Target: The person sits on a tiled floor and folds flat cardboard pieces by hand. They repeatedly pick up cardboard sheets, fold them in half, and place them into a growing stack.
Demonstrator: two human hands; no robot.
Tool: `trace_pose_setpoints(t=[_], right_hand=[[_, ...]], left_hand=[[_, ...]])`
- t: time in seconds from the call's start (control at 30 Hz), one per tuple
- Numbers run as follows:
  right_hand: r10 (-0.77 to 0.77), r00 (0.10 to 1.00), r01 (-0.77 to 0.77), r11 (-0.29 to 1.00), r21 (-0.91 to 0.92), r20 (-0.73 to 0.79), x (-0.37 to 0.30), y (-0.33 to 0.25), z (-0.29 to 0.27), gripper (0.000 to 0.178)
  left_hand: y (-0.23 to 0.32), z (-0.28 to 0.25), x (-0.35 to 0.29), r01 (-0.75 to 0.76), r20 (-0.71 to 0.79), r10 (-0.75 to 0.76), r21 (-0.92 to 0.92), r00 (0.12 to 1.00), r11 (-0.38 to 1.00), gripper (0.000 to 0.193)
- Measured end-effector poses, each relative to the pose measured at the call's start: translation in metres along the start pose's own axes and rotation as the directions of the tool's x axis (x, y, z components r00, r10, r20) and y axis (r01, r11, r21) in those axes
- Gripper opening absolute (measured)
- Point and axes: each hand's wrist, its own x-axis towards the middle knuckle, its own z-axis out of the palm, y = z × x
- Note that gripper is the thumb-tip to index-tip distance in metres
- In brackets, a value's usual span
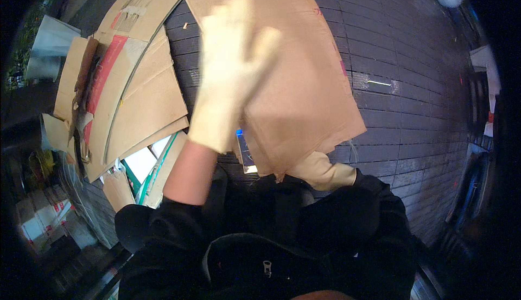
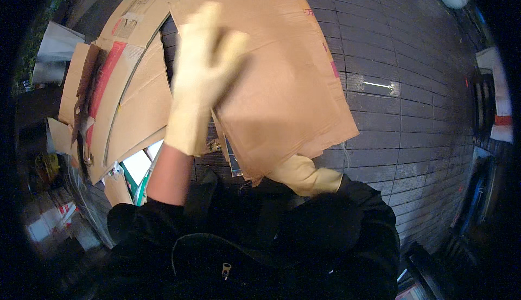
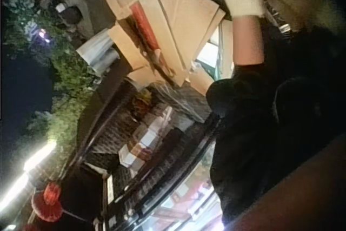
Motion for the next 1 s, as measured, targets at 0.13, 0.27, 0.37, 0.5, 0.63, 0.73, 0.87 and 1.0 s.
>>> trace_pose_setpoints(t=[0.13,0.27,0.37,0.5,0.63,0.73,0.87,1.0], right_hand=[[0.058,0.991,-0.056,0.998,-0.019,0.120,0.005,-0.005,-0.006,0.049],[-0.407,0.913,0.407,0.913,-0.007,-0.028,-0.010,0.006,-0.036,0.050],[-0.245,0.938,0.151,0.925,0.349,0.244,-0.031,0.012,-0.092,0.051],[0.088,0.847,0.213,0.847,0.487,-0.524,-0.018,-0.002,-0.139,0.068],[0.364,0.695,-0.155,0.918,0.366,-0.620,0.083,0.022,-0.137,0.102],[0.252,0.631,-0.199,0.967,0.160,-0.734,0.126,0.058,-0.094,0.122],[0.278,0.560,-0.079,0.956,0.284,-0.781,0.141,0.086,-0.076,0.123],[0.314,0.585,-0.106,0.944,0.313,-0.748,0.138,0.084,-0.082,0.122]], left_hand=[[0.025,0.034,0.011,-0.136,0.486,-0.040,0.320,0.873,0.938,0.082],[0.009,0.049,0.002,-0.180,0.537,-0.033,0.338,0.843,0.924,0.085],[-0.003,0.047,-0.008,-0.184,0.507,0.017,0.282,0.862,0.942,0.084],[-0.009,0.049,-0.014,-0.160,0.503,-0.006,0.286,0.864,0.945,0.082],[-0.027,0.038,-0.022,-0.147,0.392,0.026,0.282,0.920,0.948,0.080],[-0.052,0.015,-0.041,-0.090,0.327,0.016,0.211,0.945,0.973,0.080],[-0.068,0.000,-0.091,0.537,-0.159,-0.548,-0.108,0.822,0.837,0.095],[-0.065,0.013,-0.112,0.800,0.073,-0.862,-0.416,0.502,0.432,0.128]])
